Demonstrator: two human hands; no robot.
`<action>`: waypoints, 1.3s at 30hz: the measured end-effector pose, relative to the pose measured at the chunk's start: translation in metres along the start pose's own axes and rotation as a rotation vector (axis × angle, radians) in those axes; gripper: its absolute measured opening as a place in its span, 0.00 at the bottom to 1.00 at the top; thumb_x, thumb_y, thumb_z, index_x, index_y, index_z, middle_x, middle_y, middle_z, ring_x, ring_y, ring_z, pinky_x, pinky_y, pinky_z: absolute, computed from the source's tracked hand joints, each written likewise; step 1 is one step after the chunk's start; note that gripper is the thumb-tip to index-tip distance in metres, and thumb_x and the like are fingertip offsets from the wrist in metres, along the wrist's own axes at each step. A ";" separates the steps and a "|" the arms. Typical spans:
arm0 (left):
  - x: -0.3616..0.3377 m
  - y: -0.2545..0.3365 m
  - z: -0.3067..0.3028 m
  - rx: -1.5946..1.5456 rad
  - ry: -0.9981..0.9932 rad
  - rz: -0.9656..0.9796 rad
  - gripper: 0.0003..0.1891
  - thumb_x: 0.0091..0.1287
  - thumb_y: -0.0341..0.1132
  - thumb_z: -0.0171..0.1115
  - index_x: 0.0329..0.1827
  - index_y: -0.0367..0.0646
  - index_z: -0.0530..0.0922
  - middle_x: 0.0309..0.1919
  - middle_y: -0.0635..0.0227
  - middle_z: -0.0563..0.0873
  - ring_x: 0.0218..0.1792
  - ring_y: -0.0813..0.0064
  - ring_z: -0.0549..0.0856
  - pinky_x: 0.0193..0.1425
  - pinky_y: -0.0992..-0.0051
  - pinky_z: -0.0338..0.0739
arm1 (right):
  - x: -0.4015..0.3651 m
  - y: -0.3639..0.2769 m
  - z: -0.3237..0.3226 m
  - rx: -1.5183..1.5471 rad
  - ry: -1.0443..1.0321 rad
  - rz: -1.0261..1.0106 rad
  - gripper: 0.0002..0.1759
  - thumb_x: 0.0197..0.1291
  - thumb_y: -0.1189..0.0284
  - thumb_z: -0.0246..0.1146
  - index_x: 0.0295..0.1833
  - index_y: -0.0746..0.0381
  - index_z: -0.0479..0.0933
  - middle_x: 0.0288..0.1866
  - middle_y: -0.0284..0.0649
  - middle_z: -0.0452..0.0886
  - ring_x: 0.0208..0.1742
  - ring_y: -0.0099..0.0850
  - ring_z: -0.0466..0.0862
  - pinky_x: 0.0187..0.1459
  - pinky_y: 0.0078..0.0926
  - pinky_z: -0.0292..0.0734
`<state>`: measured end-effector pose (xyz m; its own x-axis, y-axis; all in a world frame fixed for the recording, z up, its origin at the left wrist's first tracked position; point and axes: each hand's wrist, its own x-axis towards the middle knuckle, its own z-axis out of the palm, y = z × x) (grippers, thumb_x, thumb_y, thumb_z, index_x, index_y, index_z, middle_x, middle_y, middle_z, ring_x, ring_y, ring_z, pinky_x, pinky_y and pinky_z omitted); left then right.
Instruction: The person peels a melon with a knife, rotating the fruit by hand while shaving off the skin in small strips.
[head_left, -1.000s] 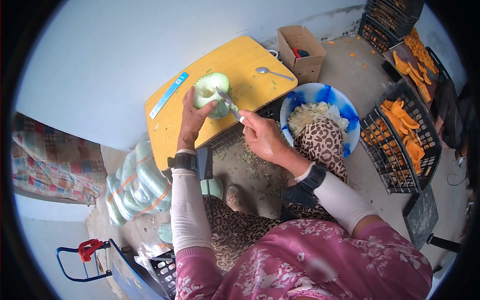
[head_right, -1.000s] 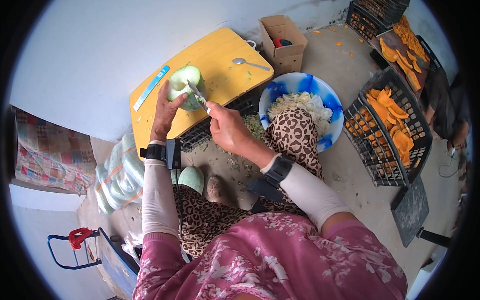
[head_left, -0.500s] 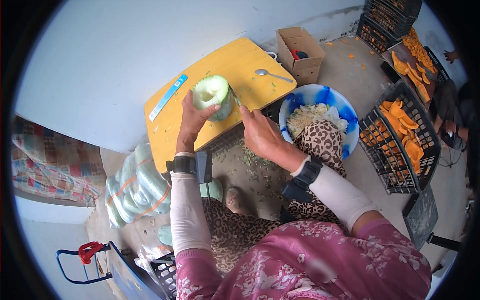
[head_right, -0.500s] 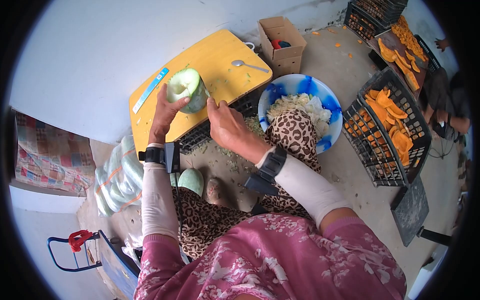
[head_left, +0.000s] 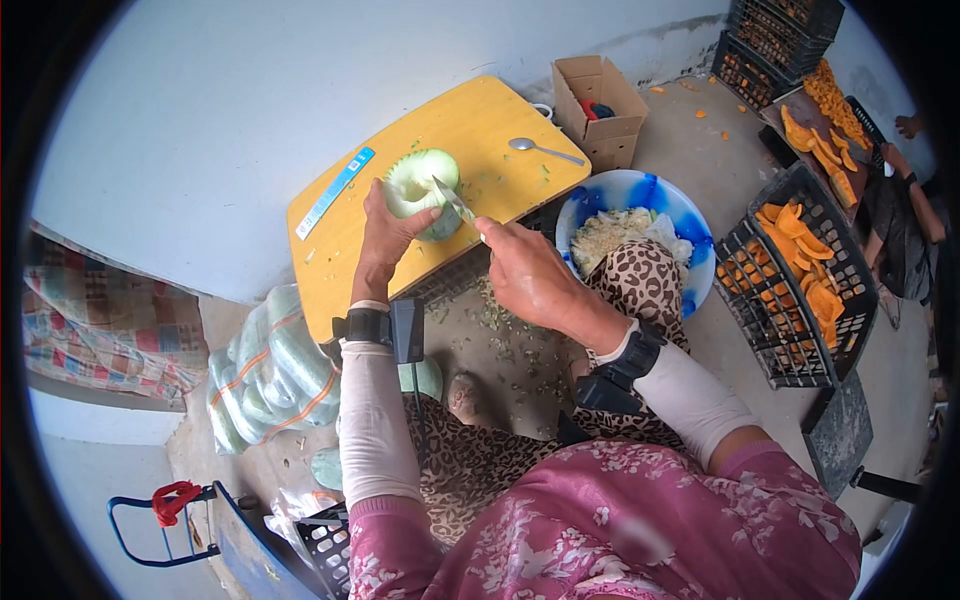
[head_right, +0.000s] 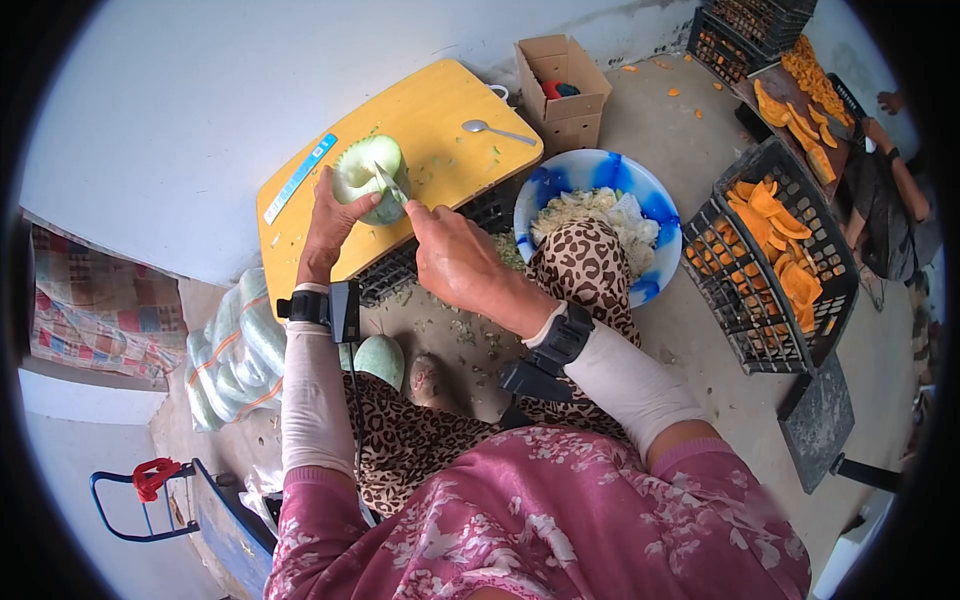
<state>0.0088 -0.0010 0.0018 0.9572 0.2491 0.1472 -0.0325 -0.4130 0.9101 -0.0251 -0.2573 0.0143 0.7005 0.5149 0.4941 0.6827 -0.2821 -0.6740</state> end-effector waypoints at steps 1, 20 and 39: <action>0.000 0.000 0.000 -0.015 -0.003 0.005 0.52 0.46 0.44 0.86 0.69 0.33 0.62 0.65 0.50 0.65 0.66 0.57 0.72 0.68 0.63 0.75 | 0.001 0.000 0.000 -0.008 -0.006 -0.005 0.26 0.57 0.85 0.57 0.64 0.76 0.69 0.42 0.60 0.79 0.42 0.58 0.80 0.43 0.50 0.75; -0.001 -0.002 0.001 0.037 -0.006 0.035 0.51 0.45 0.46 0.86 0.68 0.36 0.63 0.65 0.51 0.64 0.66 0.57 0.70 0.70 0.62 0.72 | 0.058 -0.026 -0.043 -0.189 -0.393 0.086 0.09 0.54 0.85 0.54 0.41 0.73 0.75 0.33 0.66 0.79 0.41 0.65 0.81 0.41 0.57 0.75; 0.007 -0.024 0.003 0.103 0.047 0.049 0.64 0.44 0.50 0.87 0.77 0.29 0.53 0.68 0.48 0.63 0.70 0.55 0.68 0.74 0.64 0.69 | 0.065 -0.058 -0.015 -0.275 -0.376 0.103 0.12 0.56 0.83 0.57 0.47 0.73 0.79 0.41 0.63 0.84 0.46 0.59 0.86 0.46 0.51 0.82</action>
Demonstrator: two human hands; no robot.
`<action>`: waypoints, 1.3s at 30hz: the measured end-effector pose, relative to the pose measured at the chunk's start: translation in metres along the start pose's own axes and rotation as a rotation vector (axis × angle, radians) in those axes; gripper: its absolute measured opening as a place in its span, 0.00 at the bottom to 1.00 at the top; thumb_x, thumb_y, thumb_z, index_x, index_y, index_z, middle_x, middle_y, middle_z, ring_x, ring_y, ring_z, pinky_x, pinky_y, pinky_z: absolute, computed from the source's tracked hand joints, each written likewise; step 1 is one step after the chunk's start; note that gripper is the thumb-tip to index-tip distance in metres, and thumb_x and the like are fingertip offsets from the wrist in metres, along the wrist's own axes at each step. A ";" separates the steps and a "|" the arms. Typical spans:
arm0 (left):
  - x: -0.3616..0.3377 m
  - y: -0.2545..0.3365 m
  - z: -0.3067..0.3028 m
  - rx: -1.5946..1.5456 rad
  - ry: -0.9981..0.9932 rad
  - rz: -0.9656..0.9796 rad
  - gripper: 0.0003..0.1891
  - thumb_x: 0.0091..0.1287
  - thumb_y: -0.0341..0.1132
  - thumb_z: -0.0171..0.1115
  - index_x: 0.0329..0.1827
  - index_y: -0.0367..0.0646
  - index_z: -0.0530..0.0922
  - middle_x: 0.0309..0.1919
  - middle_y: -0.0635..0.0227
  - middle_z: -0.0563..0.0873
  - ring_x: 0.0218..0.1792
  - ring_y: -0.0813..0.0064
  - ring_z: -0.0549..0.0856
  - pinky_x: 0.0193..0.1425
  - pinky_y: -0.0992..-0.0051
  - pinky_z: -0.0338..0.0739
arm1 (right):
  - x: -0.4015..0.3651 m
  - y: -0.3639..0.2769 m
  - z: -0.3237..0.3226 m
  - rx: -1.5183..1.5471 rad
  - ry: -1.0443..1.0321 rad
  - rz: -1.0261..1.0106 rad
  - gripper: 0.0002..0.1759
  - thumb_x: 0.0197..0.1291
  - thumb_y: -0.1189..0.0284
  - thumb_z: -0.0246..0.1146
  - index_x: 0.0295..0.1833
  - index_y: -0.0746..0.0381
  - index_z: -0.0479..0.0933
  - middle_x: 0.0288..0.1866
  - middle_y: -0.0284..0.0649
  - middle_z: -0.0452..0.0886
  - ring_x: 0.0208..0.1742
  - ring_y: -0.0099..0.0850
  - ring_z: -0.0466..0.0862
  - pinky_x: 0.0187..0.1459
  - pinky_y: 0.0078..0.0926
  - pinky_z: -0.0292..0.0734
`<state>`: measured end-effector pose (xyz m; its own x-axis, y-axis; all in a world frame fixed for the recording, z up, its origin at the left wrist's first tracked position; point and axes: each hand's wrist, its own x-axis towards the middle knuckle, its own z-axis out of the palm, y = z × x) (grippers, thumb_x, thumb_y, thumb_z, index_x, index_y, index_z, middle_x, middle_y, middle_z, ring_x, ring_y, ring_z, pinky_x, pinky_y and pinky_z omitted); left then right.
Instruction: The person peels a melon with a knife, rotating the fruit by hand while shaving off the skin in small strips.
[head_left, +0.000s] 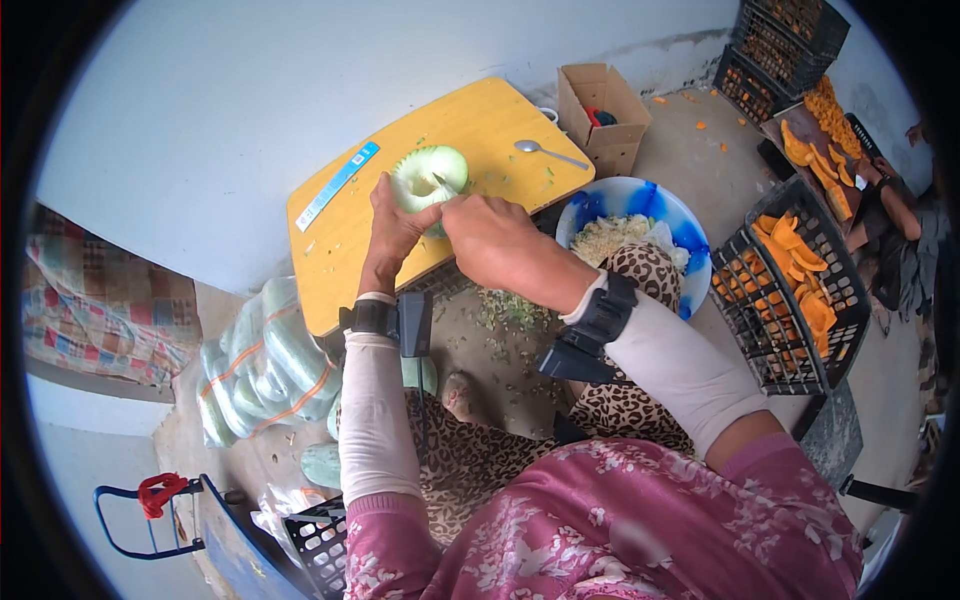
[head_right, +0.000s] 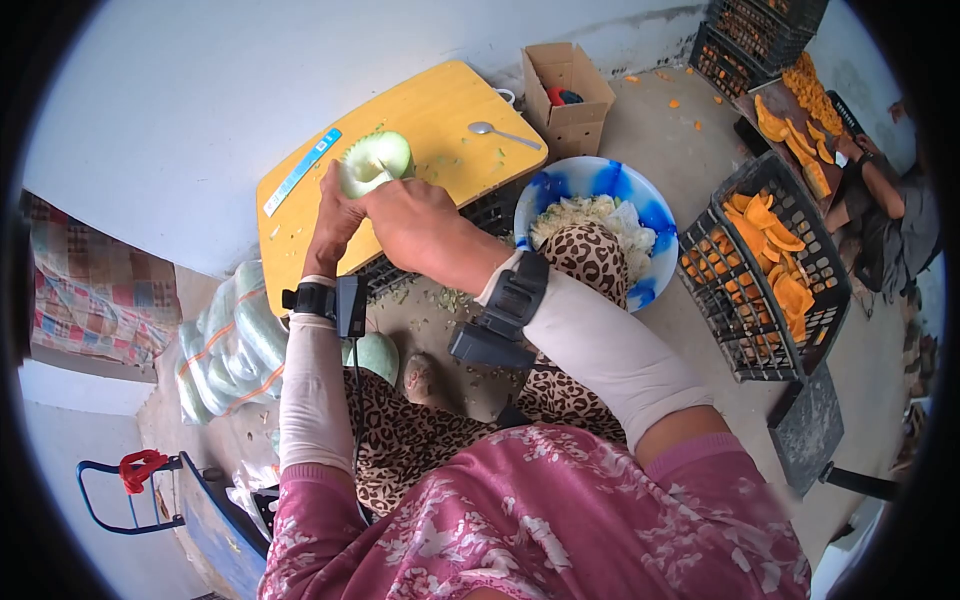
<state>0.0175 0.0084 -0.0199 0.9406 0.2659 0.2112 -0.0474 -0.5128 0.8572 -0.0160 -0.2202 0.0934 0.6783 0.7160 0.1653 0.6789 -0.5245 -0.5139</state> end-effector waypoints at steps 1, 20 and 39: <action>0.000 0.001 0.001 0.002 0.003 0.001 0.65 0.43 0.50 0.87 0.77 0.28 0.52 0.69 0.47 0.62 0.70 0.54 0.67 0.74 0.64 0.69 | 0.001 0.001 0.005 0.006 0.022 0.001 0.13 0.56 0.83 0.57 0.48 0.73 0.78 0.41 0.63 0.83 0.46 0.59 0.86 0.45 0.51 0.82; -0.013 0.029 -0.008 -0.223 -0.079 -0.016 0.42 0.48 0.44 0.84 0.62 0.38 0.69 0.62 0.52 0.69 0.64 0.59 0.71 0.67 0.64 0.73 | -0.079 0.025 0.046 0.038 0.152 -0.015 0.23 0.55 0.82 0.59 0.58 0.79 0.69 0.38 0.60 0.79 0.36 0.56 0.84 0.37 0.48 0.81; -0.012 0.025 -0.006 -0.064 -0.051 -0.009 0.48 0.49 0.45 0.83 0.68 0.33 0.64 0.64 0.49 0.67 0.66 0.57 0.70 0.69 0.62 0.72 | -0.042 0.053 0.055 0.240 0.352 -0.090 0.26 0.56 0.86 0.58 0.63 0.76 0.68 0.42 0.60 0.79 0.41 0.59 0.81 0.42 0.49 0.76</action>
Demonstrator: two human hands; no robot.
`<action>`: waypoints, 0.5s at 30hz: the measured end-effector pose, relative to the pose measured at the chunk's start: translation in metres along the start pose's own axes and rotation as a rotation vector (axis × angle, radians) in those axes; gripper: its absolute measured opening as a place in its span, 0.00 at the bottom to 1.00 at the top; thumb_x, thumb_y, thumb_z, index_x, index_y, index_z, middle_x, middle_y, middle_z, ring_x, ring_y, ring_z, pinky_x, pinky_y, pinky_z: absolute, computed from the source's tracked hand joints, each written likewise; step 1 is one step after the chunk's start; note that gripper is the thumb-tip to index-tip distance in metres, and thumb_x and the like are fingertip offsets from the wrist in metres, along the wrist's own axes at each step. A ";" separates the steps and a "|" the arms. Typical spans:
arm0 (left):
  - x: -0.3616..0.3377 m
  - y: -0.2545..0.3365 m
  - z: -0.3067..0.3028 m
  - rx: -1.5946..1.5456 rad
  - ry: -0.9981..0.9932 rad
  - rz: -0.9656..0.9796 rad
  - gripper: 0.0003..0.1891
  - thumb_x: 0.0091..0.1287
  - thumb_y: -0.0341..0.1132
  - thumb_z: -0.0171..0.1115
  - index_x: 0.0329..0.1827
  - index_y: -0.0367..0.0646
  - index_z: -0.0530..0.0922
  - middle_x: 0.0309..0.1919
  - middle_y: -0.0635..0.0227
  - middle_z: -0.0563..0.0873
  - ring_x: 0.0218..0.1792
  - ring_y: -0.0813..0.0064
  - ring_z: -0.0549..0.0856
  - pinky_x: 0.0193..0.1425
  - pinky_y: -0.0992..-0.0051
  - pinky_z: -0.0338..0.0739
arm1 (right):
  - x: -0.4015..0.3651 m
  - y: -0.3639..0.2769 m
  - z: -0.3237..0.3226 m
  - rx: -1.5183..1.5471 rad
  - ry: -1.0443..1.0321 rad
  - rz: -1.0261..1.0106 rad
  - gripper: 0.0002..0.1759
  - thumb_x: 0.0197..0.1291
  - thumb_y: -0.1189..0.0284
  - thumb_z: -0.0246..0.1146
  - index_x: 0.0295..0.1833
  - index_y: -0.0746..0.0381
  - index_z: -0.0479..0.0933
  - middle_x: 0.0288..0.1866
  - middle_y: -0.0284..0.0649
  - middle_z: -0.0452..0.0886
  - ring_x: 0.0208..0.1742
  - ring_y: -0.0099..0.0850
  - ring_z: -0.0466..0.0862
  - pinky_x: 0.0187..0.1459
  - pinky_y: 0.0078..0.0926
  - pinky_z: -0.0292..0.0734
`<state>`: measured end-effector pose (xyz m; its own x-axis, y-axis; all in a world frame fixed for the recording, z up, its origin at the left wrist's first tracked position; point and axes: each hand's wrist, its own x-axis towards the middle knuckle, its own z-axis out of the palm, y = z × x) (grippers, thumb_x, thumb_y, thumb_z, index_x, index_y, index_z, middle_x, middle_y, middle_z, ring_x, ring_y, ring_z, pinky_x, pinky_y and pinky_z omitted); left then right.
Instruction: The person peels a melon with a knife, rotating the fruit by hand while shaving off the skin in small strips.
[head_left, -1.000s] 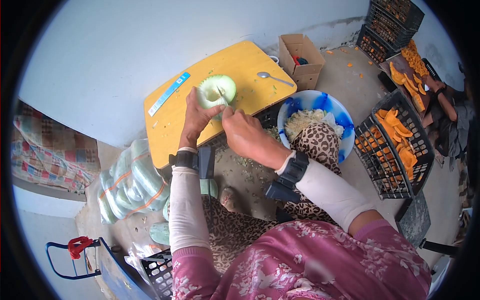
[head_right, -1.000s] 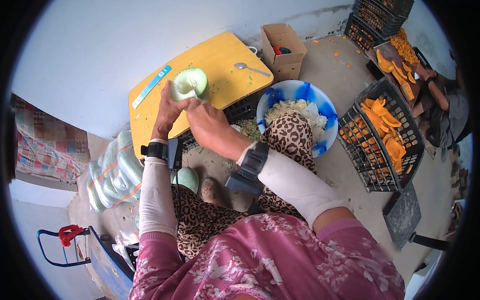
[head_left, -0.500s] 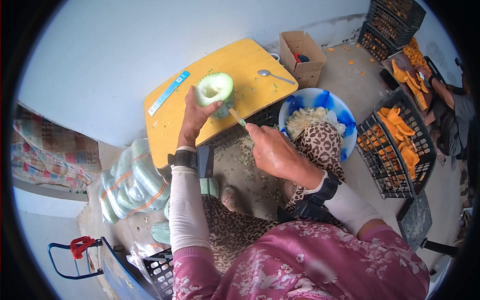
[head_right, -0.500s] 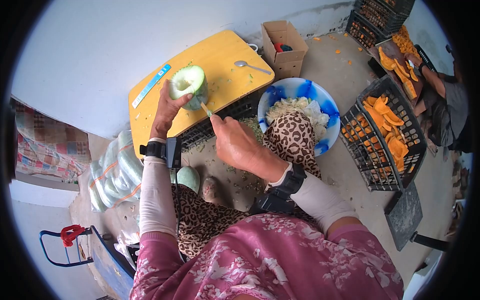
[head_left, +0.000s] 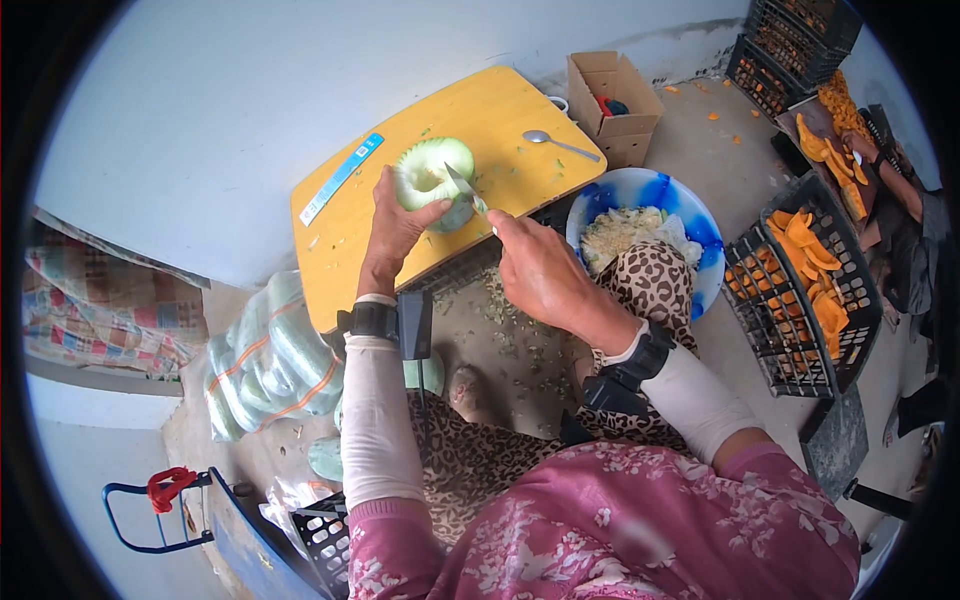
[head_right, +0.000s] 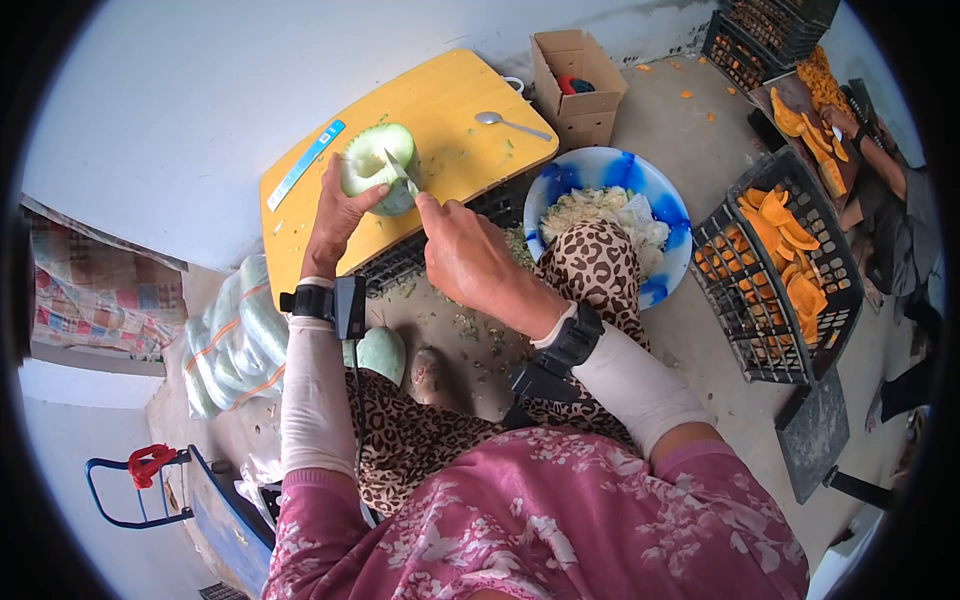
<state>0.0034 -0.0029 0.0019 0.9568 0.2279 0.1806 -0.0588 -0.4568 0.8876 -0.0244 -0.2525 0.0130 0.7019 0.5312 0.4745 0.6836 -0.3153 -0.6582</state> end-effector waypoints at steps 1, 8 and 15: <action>0.000 0.001 -0.001 0.006 -0.004 0.002 0.48 0.49 0.46 0.83 0.68 0.33 0.64 0.64 0.49 0.68 0.66 0.57 0.70 0.69 0.62 0.72 | 0.001 0.002 0.001 0.003 0.006 -0.001 0.26 0.56 0.86 0.57 0.63 0.76 0.68 0.42 0.60 0.79 0.42 0.59 0.81 0.42 0.48 0.76; 0.002 -0.008 0.000 0.030 0.033 -0.003 0.57 0.48 0.46 0.83 0.75 0.30 0.57 0.67 0.47 0.65 0.69 0.55 0.69 0.70 0.64 0.71 | 0.003 0.007 0.004 0.012 0.029 -0.044 0.27 0.57 0.80 0.60 0.63 0.76 0.68 0.39 0.56 0.79 0.39 0.55 0.82 0.40 0.49 0.79; 0.004 -0.007 -0.001 -0.005 -0.002 -0.042 0.61 0.48 0.47 0.84 0.77 0.29 0.52 0.69 0.46 0.64 0.70 0.55 0.69 0.70 0.64 0.72 | 0.002 0.007 0.007 0.035 0.036 -0.021 0.26 0.56 0.84 0.58 0.63 0.77 0.68 0.44 0.60 0.80 0.44 0.59 0.82 0.45 0.48 0.79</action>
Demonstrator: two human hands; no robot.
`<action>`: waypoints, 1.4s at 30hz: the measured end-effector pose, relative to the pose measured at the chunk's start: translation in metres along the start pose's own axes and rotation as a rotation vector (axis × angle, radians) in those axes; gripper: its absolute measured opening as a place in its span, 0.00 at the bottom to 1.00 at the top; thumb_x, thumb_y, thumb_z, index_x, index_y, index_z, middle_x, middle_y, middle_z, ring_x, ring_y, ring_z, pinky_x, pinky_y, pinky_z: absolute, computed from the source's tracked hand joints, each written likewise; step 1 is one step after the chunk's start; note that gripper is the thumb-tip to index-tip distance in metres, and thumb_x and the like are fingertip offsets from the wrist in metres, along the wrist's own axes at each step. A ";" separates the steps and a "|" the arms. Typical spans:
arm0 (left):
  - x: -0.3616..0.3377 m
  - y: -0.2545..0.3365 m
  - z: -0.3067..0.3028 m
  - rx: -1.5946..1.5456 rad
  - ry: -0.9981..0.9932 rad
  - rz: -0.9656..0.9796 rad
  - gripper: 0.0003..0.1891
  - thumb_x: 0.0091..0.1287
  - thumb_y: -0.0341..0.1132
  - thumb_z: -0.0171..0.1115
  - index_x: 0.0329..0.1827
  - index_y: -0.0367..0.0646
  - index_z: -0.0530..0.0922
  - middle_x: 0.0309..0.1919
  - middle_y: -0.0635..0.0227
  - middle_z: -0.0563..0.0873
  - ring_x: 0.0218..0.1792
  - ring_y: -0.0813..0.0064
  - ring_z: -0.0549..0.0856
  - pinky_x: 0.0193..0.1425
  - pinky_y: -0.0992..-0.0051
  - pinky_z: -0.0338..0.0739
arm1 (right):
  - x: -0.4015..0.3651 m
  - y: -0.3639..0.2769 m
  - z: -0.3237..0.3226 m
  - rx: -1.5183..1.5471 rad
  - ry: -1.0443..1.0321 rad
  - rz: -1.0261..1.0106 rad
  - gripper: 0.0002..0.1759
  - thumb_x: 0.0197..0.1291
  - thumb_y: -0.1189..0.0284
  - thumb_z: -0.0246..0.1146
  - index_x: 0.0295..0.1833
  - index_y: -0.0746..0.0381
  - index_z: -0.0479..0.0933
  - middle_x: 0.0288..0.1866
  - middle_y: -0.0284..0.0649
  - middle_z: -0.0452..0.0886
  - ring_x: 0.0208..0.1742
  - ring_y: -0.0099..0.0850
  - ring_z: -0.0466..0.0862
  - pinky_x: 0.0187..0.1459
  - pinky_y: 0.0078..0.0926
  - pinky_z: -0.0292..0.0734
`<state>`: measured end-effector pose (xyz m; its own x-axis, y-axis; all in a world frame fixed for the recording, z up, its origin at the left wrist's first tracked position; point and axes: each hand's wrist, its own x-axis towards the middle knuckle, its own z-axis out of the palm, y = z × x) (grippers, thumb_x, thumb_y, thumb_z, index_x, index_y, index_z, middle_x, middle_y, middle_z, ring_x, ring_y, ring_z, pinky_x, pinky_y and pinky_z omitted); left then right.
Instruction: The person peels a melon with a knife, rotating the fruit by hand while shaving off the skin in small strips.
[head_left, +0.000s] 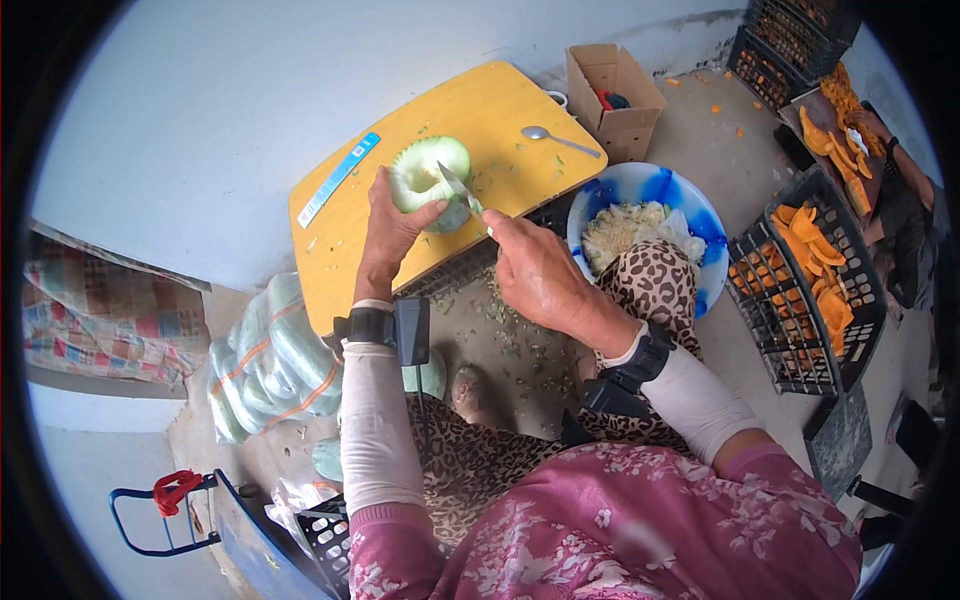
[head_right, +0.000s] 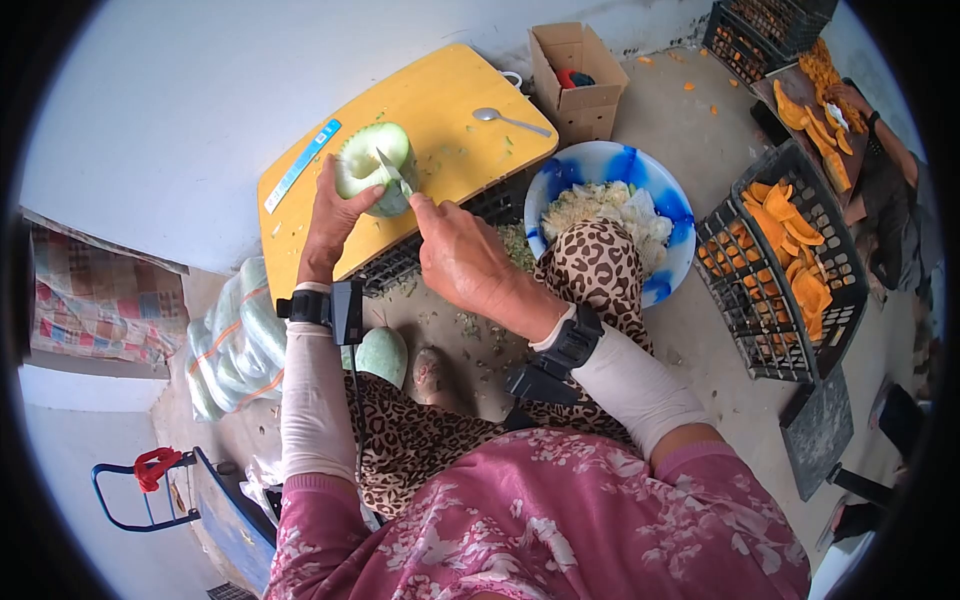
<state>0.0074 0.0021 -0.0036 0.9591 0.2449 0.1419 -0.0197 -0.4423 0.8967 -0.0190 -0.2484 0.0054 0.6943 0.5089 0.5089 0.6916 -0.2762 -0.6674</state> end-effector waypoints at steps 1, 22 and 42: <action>0.000 -0.001 0.000 -0.009 -0.002 -0.005 0.61 0.48 0.47 0.84 0.78 0.29 0.52 0.69 0.46 0.63 0.70 0.55 0.69 0.70 0.64 0.72 | 0.000 -0.002 0.000 0.012 -0.010 0.027 0.26 0.56 0.86 0.57 0.62 0.77 0.68 0.46 0.62 0.80 0.46 0.60 0.82 0.47 0.48 0.79; 0.000 -0.002 0.000 -0.008 -0.002 -0.003 0.64 0.47 0.48 0.85 0.79 0.28 0.49 0.70 0.46 0.62 0.71 0.54 0.68 0.72 0.64 0.70 | -0.007 -0.014 -0.003 -0.041 -0.016 0.070 0.28 0.54 0.86 0.59 0.64 0.77 0.68 0.41 0.59 0.79 0.42 0.57 0.80 0.42 0.49 0.77; 0.000 0.001 0.003 -0.043 0.026 0.042 0.46 0.51 0.46 0.83 0.68 0.34 0.65 0.63 0.50 0.66 0.65 0.57 0.72 0.67 0.63 0.75 | 0.032 -0.002 0.030 -0.181 -0.024 0.104 0.27 0.59 0.82 0.57 0.65 0.76 0.66 0.43 0.59 0.78 0.41 0.57 0.83 0.42 0.50 0.80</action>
<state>0.0088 -0.0014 -0.0037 0.9495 0.2497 0.1898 -0.0720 -0.4155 0.9067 -0.0046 -0.2072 0.0066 0.7603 0.4890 0.4276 0.6425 -0.4693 -0.6058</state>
